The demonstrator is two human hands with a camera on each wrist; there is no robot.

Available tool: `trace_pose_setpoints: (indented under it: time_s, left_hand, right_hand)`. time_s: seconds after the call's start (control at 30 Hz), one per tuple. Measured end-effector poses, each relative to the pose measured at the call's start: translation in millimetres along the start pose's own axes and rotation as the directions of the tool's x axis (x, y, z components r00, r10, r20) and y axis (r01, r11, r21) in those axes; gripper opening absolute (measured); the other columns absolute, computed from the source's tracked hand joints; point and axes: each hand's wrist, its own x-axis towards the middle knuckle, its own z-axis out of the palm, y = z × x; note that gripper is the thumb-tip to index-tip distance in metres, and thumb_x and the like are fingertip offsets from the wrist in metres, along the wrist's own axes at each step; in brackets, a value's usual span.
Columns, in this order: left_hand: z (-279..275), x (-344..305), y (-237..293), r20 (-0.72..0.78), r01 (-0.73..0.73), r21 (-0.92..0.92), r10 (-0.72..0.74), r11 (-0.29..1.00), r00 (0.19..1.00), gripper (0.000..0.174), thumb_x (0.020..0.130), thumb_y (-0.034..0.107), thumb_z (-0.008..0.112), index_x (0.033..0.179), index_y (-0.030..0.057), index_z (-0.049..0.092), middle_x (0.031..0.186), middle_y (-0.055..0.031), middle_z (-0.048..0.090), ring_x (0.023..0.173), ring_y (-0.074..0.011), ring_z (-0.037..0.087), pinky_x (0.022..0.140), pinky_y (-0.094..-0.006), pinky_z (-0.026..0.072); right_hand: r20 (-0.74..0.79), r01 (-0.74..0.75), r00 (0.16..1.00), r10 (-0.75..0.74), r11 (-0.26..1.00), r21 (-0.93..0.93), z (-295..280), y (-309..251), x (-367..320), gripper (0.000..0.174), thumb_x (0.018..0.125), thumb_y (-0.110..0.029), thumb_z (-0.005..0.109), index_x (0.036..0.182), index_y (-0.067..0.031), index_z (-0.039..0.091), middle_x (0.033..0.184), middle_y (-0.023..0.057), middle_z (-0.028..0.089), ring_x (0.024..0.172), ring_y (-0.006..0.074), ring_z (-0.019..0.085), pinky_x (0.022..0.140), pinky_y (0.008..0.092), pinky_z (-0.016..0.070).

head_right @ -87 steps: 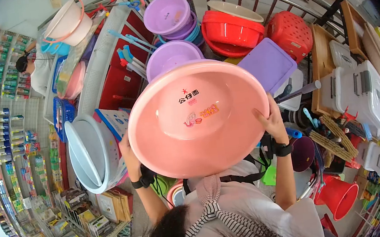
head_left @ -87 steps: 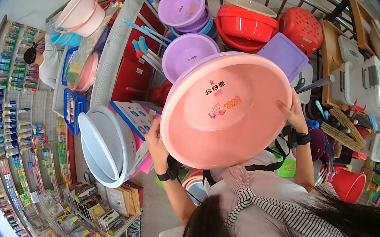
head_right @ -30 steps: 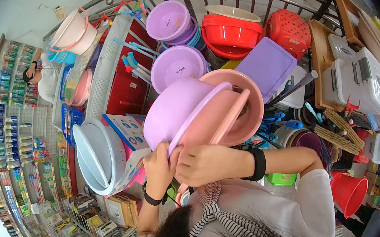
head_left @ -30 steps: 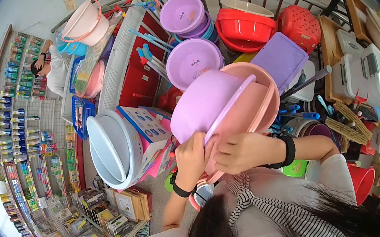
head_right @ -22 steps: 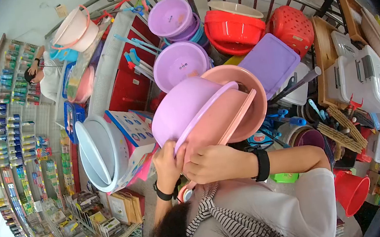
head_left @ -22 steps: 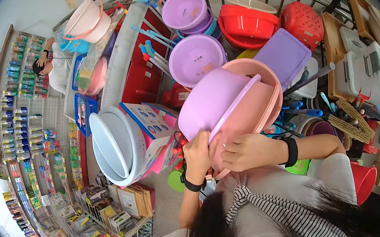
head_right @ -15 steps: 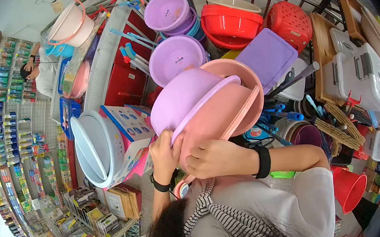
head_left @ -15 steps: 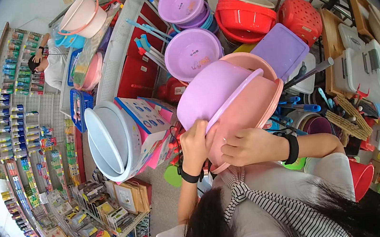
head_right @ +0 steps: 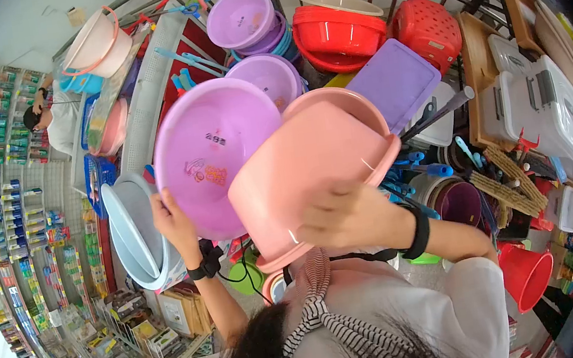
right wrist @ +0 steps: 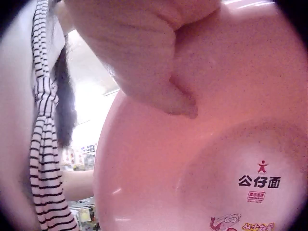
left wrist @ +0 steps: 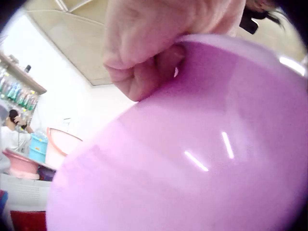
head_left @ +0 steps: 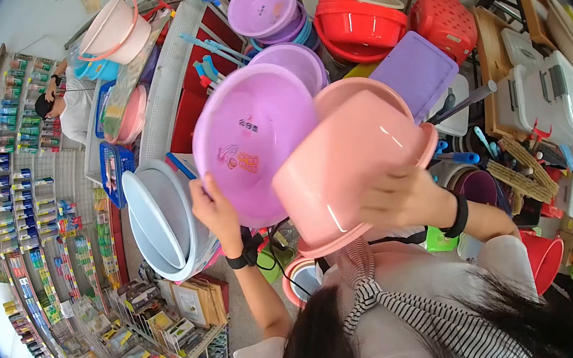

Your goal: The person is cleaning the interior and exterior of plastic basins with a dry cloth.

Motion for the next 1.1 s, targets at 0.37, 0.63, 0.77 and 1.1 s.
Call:
trace_pose_setpoints:
  time_s: [0.37, 0.63, 0.77, 1.1]
  left_hand:
    - [42.9, -14.1, -78.1, -0.2, 0.327, -0.672, -0.588, 0.665, 0.784, 0.031, 0.103, 0.03, 0.038, 0.096, 0.0018, 0.05, 0.094, -0.0048, 0.056, 0.084, -0.0122, 0.05, 0.078, -0.0309, 0.0439]
    - [160.2, 19.0, -146.4, -0.051, 0.402, -0.744, -0.644, 0.534, 0.763, 0.039, 0.101, 0.038, 0.042, 0.091, 0.0024, 0.051, 0.086, -0.0035, 0.056, 0.081, -0.0129, 0.049, 0.076, -0.0305, 0.0426]
    - [212.3, 38.9, -166.9, 0.038, 0.449, -0.718, -0.615, 0.531, 0.788, 0.046, 0.099, 0.046, 0.043, 0.092, 0.0016, 0.051, 0.09, -0.0043, 0.057, 0.083, -0.0146, 0.051, 0.079, -0.0333, 0.0448]
    - [288.8, 67.5, -181.8, 0.32, 0.582, -0.791, -0.683, 0.189, 0.657, 0.054, 0.098, 0.05, 0.041, 0.107, -0.0029, 0.05, 0.106, -0.0127, 0.058, 0.096, -0.0218, 0.055, 0.087, -0.0397, 0.0468]
  right_hand:
    - [-0.526, -0.817, 0.254, 0.812, 0.471, 0.332, -50.5, 23.8, -50.9, 0.019, 0.074, 0.01, 0.054, 0.066, -0.0013, 0.041, 0.063, -0.0019, 0.036, 0.062, 0.0067, 0.032, 0.053, 0.0219, 0.0269]
    - [-0.629, -0.596, -0.106, 0.77, 0.458, 0.66, -46.1, 33.6, -34.9, 0.022, 0.084, 0.006, 0.061, 0.106, 0.0049, 0.063, 0.101, 0.0087, 0.066, 0.089, 0.0115, 0.061, 0.08, 0.0254, 0.0488]
    - [-0.709, -0.547, -0.17, 0.684, 0.533, 0.645, -50.4, 34.7, -20.2, 0.019, 0.081, 0.007, 0.063, 0.1, 0.0053, 0.062, 0.096, 0.0092, 0.066, 0.082, 0.01, 0.06, 0.075, 0.0241, 0.0484]
    - [-0.712, -0.705, -0.202, 0.672, 0.405, 0.582, -51.4, 30.7, -41.2, 0.023, 0.08, 0.009, 0.061, 0.102, 0.0066, 0.061, 0.097, 0.0082, 0.065, 0.085, 0.0115, 0.061, 0.08, 0.0249, 0.0476]
